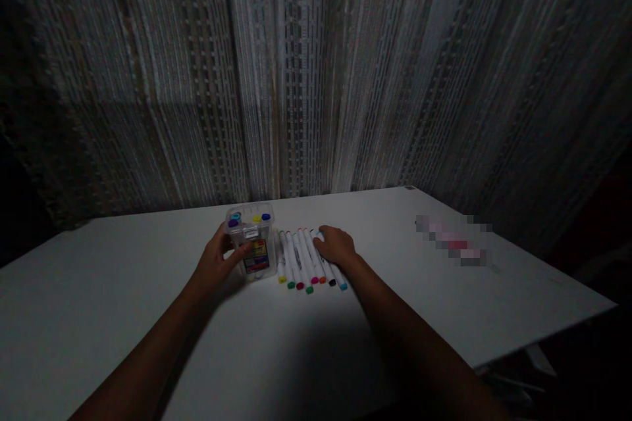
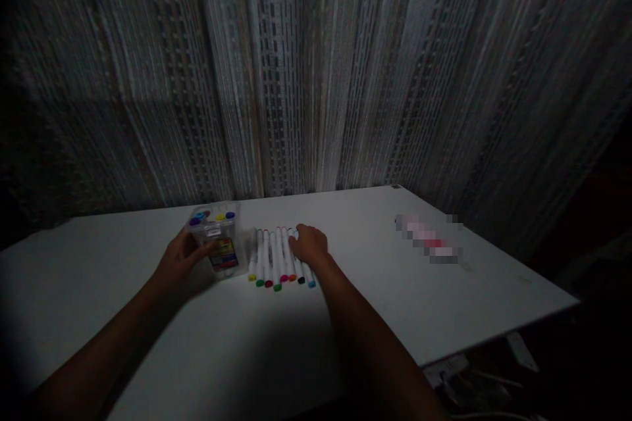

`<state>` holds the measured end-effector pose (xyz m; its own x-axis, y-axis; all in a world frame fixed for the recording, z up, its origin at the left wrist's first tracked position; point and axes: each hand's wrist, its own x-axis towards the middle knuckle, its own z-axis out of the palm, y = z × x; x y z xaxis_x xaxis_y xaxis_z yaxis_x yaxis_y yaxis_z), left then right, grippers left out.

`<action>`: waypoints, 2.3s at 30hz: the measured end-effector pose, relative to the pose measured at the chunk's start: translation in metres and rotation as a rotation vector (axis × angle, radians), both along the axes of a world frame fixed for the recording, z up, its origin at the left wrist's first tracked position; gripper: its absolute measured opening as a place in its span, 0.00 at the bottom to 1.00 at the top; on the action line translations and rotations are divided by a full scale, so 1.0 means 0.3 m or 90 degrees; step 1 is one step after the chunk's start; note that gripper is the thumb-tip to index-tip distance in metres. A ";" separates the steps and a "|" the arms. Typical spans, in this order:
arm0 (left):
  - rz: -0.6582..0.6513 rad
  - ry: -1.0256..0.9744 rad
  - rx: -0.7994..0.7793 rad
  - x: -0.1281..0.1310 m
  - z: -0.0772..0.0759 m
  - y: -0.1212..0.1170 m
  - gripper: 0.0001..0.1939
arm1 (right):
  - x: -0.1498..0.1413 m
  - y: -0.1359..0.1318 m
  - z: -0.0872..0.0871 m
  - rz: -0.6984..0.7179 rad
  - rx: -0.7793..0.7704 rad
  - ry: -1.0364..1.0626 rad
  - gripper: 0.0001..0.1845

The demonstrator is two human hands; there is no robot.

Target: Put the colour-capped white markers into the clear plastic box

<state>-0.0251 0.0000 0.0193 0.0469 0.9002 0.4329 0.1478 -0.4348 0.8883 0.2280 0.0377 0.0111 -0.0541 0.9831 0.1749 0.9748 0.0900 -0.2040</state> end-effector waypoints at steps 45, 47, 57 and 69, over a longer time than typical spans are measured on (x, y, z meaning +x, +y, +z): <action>0.010 -0.004 0.003 0.004 0.004 -0.004 0.30 | 0.005 -0.005 0.011 0.015 -0.020 0.005 0.21; 0.012 -0.007 0.002 0.003 0.001 -0.002 0.30 | 0.005 -0.005 0.010 0.012 -0.017 0.009 0.22; 0.019 0.005 0.007 0.000 -0.004 0.005 0.29 | 0.004 -0.003 0.007 0.011 -0.019 0.018 0.23; 0.003 -0.004 0.014 0.002 0.001 0.001 0.28 | 0.007 -0.001 0.002 0.020 -0.008 0.008 0.20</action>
